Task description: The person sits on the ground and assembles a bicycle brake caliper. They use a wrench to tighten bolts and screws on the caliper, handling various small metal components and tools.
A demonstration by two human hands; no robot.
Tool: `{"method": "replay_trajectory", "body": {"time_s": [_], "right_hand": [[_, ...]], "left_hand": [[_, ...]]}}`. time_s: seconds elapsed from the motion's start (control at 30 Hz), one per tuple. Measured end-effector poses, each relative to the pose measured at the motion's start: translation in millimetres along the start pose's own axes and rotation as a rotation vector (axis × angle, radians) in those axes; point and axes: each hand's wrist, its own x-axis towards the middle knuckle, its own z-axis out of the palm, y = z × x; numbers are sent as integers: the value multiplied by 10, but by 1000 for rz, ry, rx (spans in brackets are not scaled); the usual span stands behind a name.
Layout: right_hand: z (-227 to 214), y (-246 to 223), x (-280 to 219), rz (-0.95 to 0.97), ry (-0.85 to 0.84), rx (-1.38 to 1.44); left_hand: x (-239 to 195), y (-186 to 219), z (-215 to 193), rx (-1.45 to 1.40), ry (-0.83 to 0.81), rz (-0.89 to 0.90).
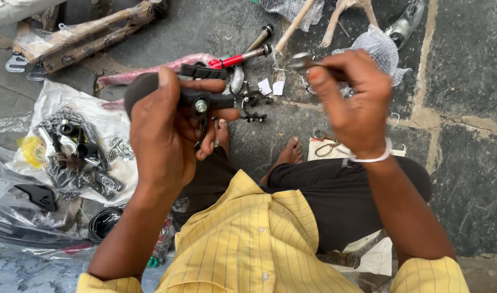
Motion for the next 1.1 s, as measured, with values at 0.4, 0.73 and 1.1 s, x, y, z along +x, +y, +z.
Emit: {"method": "replay_trajectory", "body": {"time_s": [0.4, 0.73, 1.1], "right_hand": [[-514, 980, -451, 541, 489, 884], [-821, 893, -643, 658, 836, 995], [-693, 503, -488, 826, 956, 1033]], "left_hand": [[1506, -2421, -684, 1453, -286, 84], [1450, -3174, -911, 1874, -584, -49], [2797, -4934, 362, 1187, -9, -220]]}}
